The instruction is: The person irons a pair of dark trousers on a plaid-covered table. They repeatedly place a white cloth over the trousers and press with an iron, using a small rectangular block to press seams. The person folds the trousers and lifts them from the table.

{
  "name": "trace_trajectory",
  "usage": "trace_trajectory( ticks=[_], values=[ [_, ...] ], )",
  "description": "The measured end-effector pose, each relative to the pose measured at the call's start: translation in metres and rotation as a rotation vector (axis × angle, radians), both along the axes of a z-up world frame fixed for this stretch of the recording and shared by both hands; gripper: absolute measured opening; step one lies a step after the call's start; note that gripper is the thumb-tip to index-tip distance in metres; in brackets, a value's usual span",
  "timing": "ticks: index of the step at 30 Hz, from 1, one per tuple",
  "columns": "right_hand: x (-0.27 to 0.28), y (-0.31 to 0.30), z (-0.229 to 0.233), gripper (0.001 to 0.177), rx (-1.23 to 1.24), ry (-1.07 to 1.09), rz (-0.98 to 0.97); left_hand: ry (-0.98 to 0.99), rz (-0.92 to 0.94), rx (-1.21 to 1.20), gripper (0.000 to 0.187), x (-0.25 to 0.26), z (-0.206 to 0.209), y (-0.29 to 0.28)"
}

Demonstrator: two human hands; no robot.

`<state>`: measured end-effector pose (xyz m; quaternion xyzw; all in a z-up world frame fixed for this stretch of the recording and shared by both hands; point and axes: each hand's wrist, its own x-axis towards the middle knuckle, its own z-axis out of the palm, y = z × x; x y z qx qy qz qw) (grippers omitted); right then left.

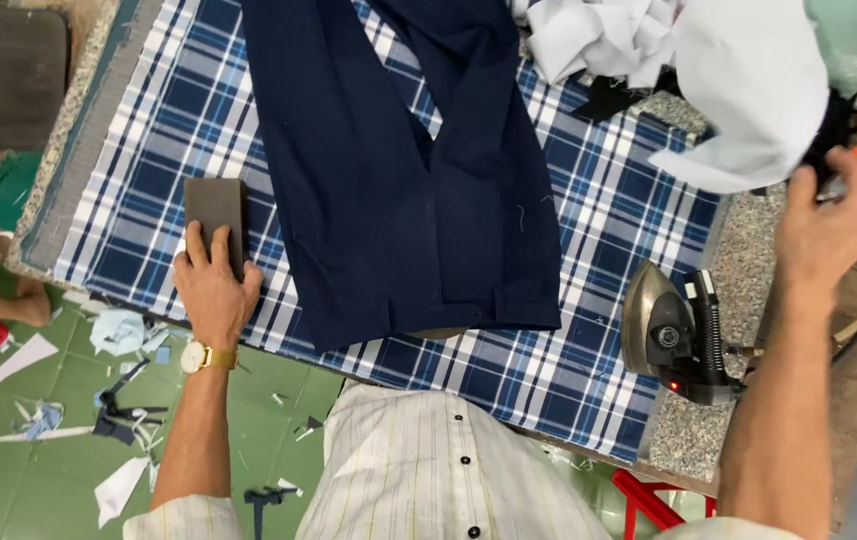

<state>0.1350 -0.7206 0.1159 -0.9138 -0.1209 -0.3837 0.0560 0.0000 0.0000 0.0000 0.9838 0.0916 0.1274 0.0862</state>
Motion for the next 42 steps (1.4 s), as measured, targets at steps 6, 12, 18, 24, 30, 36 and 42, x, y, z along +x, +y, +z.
trace_trajectory(
  ticks=[6,12,18,24,30,36,42],
  values=[
    [-0.122,0.200,0.035,0.023,0.889,1.165,-0.049,-0.169,-0.057,-0.001,0.055,-0.002,-0.003,-0.028],
    [-0.203,0.264,-0.105,0.050,1.450,1.554,0.103,-0.198,-0.376,-0.451,0.064,-0.014,0.025,-0.106],
    [-0.215,0.307,-0.174,0.045,1.822,1.216,-0.061,0.128,-0.622,-0.269,0.077,-0.038,0.028,-0.153],
    [-0.206,0.311,-0.170,0.069,1.787,1.287,-0.050,0.228,-0.641,-0.174,0.069,-0.034,0.030,-0.148],
    [-0.183,0.337,-0.072,0.078,1.785,1.255,0.002,0.186,-0.703,-0.180,0.058,-0.033,0.026,-0.143],
    [-0.160,0.363,-0.012,0.086,1.814,1.369,0.017,0.117,-0.753,-0.118,0.050,-0.029,0.036,-0.138],
    [-0.190,0.322,-0.128,0.046,1.815,1.240,-0.071,0.102,-0.680,-0.136,0.057,-0.026,0.044,-0.137]
  ],
)
